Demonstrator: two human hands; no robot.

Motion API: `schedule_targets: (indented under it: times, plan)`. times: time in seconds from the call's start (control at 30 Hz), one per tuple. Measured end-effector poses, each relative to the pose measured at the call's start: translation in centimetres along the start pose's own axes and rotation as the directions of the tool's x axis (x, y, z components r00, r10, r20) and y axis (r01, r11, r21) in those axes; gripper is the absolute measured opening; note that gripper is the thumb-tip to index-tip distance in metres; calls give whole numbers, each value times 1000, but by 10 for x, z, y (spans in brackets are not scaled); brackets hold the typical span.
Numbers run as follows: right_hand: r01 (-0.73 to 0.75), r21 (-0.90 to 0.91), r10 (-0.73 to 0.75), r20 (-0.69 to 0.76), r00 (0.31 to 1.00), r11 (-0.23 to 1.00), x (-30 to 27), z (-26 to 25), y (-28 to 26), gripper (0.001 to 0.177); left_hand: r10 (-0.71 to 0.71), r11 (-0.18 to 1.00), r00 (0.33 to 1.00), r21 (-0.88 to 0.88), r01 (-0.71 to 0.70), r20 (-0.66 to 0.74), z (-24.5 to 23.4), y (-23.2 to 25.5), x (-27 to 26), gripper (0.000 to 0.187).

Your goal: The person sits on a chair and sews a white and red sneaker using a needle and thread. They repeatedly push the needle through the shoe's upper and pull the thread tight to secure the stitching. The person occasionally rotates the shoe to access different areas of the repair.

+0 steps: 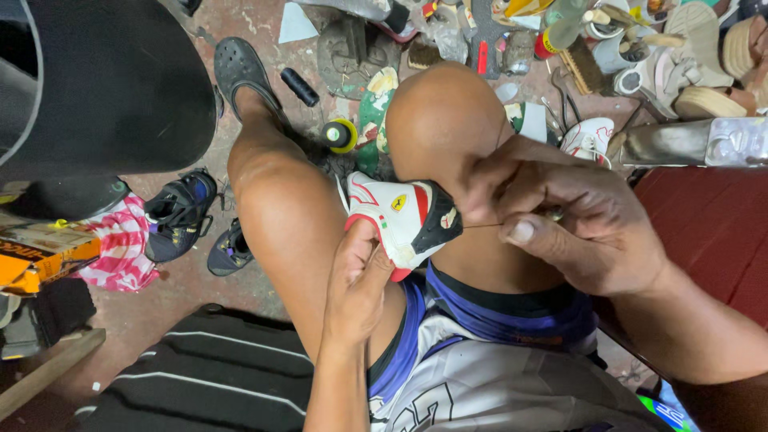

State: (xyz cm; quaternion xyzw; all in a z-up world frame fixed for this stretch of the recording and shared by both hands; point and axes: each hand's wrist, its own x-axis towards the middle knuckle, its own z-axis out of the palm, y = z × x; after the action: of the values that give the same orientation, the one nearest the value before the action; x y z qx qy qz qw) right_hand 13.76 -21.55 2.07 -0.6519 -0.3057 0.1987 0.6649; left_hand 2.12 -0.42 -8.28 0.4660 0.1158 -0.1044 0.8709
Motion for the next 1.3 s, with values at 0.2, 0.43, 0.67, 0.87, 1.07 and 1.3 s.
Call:
schedule_targets:
  times: [0.2,0.43,0.67,0.87,1.07,1.3]
  plan:
    - [-132,98,133,-6,991,986,5,31,16,19,76,955,997,286,-76,12,4,4,-2,31]
    - [-207,-84,202,-60,978,975,-3,42,42,16,58,934,992,358,-15,-111,3,-8,-7,30]
    - [-265,118,273,-58,960,957,-2,39,45,20,-87,981,980,-186,53,-177,-12,-18,-11,29]
    - [-211,344,237,-35,971,915,-25,10,32,14,-58,995,990,-87,47,-127,-8,-13,-14,33]
    - [-90,509,253,-259,932,856,-66,-50,34,9,-9,997,998,-76,5,-58,-19,-5,-23,46]
    - [-197,699,674,-513,531,687,-103,-67,136,18,137,936,987,-316,-158,-87,-39,-6,-31,72]
